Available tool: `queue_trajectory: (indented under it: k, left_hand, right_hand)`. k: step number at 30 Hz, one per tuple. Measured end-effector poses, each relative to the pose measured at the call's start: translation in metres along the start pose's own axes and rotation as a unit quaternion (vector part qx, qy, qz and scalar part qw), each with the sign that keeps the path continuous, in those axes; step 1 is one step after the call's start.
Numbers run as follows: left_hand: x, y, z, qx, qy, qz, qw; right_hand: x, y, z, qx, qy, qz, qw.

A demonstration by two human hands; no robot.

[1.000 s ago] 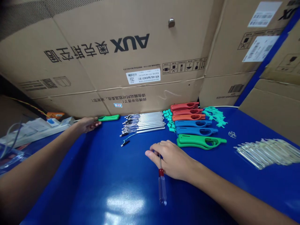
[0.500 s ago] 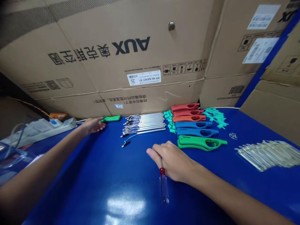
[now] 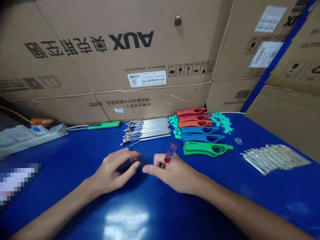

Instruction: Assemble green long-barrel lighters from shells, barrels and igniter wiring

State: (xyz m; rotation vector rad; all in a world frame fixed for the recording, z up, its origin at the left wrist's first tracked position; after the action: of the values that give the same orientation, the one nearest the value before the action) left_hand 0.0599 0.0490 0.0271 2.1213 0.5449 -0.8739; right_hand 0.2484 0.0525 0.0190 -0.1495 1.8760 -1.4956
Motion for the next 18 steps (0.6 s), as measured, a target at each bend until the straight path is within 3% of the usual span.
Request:
queue_trajectory:
  k: [3,6,11,15,18]
  left_hand:
    - [0.01,0.013,0.008,0.116,-0.024,-0.032,0.992]
    - [0.019,0.015,0.011,0.113,-0.065,-0.003,0.991]
    - [0.023,0.018,0.014,0.104,-0.095,0.011,0.99]
    - [0.021,0.019,0.015,0.102,-0.102,0.013,0.989]
    - [0.018,0.016,0.013,0.101,-0.092,-0.004,0.991]
  right_hand:
    - [0.009,0.007,-0.001,0.036,-0.018,-0.109,0.993]
    - [0.015,0.007,-0.003,0.051,-0.015,-0.187,0.981]
    - [0.018,0.008,-0.006,0.05,0.002,-0.222,0.974]
    - [0.019,0.01,-0.006,0.036,0.005,-0.23,0.973]
    - [0.01,0.008,-0.007,0.023,0.039,-0.221,0.974]
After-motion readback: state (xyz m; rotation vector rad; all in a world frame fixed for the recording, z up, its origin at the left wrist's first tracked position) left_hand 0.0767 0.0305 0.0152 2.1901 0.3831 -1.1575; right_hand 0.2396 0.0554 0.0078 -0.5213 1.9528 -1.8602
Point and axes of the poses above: each hand's wrist, its own z-axis away from the middle knuckle, its own x-axis out of the palm, y = z × x, the point moved 4 cm from there along -z, towards the middle knuckle, and after that the axes turned 6 degrees about -x, right-handed, at the moved point
